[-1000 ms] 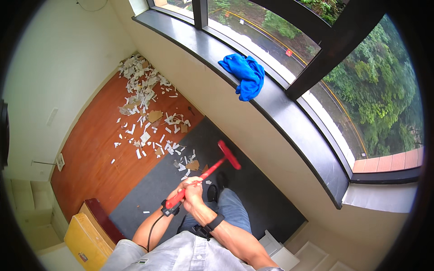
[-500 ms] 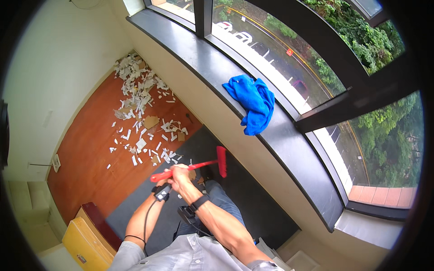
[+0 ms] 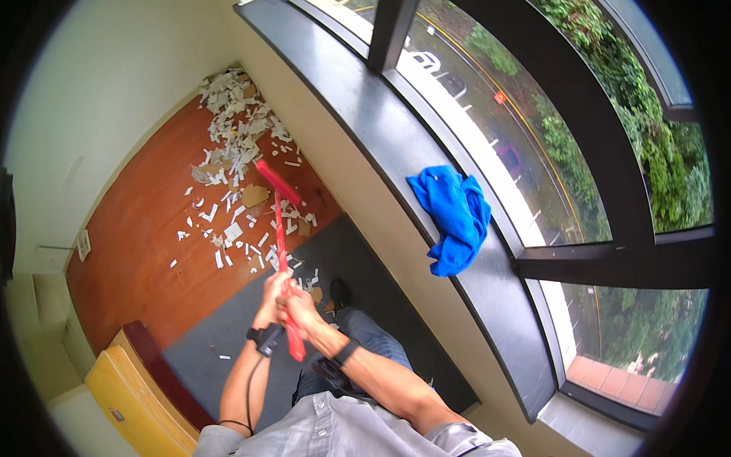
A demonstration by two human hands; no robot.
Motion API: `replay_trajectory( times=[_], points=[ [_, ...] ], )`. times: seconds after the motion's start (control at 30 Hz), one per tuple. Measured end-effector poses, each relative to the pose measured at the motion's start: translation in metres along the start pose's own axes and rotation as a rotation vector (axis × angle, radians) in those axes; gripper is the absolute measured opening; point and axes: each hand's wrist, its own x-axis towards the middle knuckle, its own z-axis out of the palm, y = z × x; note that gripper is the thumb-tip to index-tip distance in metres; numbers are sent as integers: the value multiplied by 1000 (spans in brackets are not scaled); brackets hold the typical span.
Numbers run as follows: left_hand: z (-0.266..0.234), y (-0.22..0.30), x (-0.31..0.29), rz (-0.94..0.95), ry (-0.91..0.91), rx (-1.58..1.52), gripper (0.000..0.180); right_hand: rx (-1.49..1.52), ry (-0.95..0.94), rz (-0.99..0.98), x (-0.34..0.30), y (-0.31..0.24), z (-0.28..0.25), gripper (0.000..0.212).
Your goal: The recorder uses a broom to sweep paper scraps on the floor into a pile.
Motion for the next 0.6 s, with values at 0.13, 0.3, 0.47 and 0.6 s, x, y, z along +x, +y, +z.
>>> replay_trajectory(
  times=[0.13, 0.3, 0.47, 0.6],
  points=[
    [17, -19, -62, 63, -87, -252, 13, -309, -116, 38, -57, 10, -32, 10],
    [16, -74, -111, -87, -134, -520, 12, -677, -138, 34, -131, 31, -59, 14],
    [-24, -155, -150, -244, -34, -856, 7, -696, -171, 309, -187, 69, -69, 12],
    [-64, -236, -189, -252, 409, -957, 11, -690, -201, 574, -204, 124, -66, 25]
  ],
)
